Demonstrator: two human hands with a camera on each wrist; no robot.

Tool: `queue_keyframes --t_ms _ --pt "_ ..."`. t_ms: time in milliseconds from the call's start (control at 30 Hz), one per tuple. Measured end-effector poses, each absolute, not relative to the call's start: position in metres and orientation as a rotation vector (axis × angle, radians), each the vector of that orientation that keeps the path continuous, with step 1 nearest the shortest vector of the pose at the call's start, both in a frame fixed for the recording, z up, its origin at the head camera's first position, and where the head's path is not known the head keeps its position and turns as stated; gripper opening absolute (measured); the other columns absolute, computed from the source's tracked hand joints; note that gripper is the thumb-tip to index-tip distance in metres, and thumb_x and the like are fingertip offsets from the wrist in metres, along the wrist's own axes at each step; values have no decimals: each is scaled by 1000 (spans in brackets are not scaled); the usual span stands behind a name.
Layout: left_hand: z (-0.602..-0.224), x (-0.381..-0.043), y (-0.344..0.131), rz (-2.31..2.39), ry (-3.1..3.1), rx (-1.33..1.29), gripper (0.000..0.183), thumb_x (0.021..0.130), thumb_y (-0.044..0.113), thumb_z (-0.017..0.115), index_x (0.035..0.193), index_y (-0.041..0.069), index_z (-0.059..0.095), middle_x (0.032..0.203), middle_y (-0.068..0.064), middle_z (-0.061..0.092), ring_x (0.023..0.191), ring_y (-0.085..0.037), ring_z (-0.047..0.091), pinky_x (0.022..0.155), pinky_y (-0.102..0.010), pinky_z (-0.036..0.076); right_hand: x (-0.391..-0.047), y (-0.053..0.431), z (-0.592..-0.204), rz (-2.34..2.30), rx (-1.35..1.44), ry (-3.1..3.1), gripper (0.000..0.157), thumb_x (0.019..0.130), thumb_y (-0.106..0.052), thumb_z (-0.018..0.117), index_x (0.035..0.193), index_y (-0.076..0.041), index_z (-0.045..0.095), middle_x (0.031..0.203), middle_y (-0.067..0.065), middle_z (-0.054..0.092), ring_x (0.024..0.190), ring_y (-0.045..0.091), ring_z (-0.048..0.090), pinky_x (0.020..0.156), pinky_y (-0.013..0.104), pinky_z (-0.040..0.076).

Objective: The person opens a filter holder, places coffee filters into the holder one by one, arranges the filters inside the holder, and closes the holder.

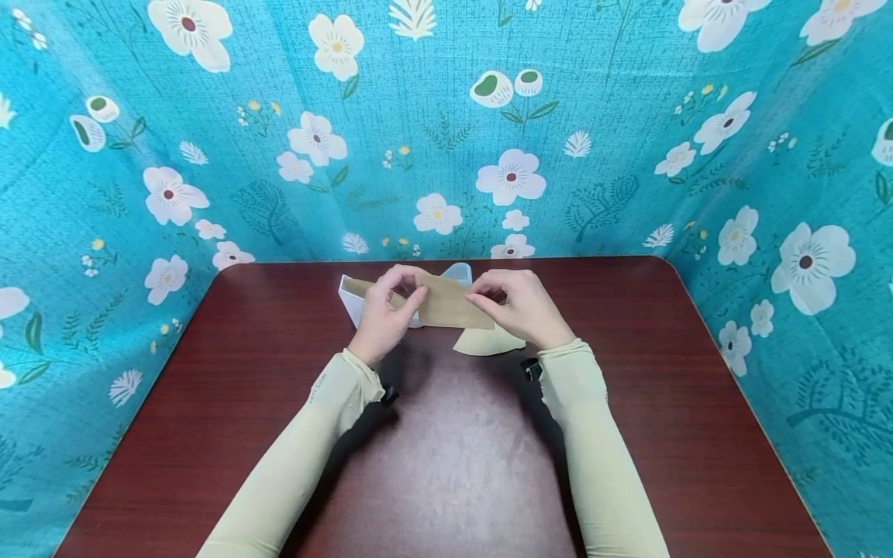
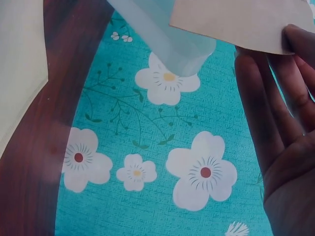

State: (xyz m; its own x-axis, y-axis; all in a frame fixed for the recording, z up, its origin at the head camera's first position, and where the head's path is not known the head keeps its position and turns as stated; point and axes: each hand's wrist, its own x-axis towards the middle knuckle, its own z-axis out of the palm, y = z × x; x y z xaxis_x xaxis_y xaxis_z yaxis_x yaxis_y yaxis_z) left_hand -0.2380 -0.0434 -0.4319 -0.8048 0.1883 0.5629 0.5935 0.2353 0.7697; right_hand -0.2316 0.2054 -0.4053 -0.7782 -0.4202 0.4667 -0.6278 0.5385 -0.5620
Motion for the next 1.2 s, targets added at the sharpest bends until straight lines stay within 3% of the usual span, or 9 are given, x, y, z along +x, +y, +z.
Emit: queue_keyframes --t_ms 233,467,633,867,967,1100,1200 --pt "-420 -242 -59 -1527 -2158 -682 16 97 10 71 112 9 73 95 -7 72 93 -22 62 92 -45 44 -238 189 -401 998 917 -2412 6 88 -12 83 92 -15 79 83 -5 72 74 6 65 67 27 59" --pt "-410 -248 -84 -1515 -2140 -628 14 96 9 72 110 8 74 95 -10 71 93 -25 62 85 -49 54 -249 161 -394 916 961 -2343 4 91 -18 81 94 -15 80 83 -4 74 75 11 67 67 34 57" --pt "-408 -254 -99 -1512 -2159 -547 16 96 6 72 112 6 74 98 -13 71 94 -27 64 85 -51 55 -258 140 -390 865 951 -2329 6 93 -21 79 93 -15 80 83 -3 74 78 14 68 70 35 53" --pt "-413 -261 -113 -1504 -2160 -450 15 94 -4 68 110 -5 71 101 -26 65 101 -44 58 87 -59 48 -270 115 -391 790 908 -2363 4 89 -19 83 92 -17 81 83 -3 75 79 16 66 70 37 54" --pt "-415 -263 -118 -1501 -2178 -428 15 95 -3 69 110 -4 71 102 -25 63 103 -43 58 82 -51 48 -273 108 -392 757 881 -2374 4 88 -19 83 90 -18 81 84 -4 75 78 16 66 69 36 54" --pt "-418 -265 -126 -1485 -2197 -428 15 96 4 71 111 3 73 104 -18 64 102 -32 61 76 -31 46 -277 101 -394 723 841 -2392 4 88 -20 84 90 -19 80 85 -5 75 79 16 67 68 36 54" --pt "-421 -266 -132 -1476 -2203 -434 16 97 7 72 113 6 73 106 -15 65 103 -26 60 77 -23 45 -279 95 -397 708 816 -2418 3 88 -21 83 90 -19 81 85 -5 75 80 16 67 67 37 54"
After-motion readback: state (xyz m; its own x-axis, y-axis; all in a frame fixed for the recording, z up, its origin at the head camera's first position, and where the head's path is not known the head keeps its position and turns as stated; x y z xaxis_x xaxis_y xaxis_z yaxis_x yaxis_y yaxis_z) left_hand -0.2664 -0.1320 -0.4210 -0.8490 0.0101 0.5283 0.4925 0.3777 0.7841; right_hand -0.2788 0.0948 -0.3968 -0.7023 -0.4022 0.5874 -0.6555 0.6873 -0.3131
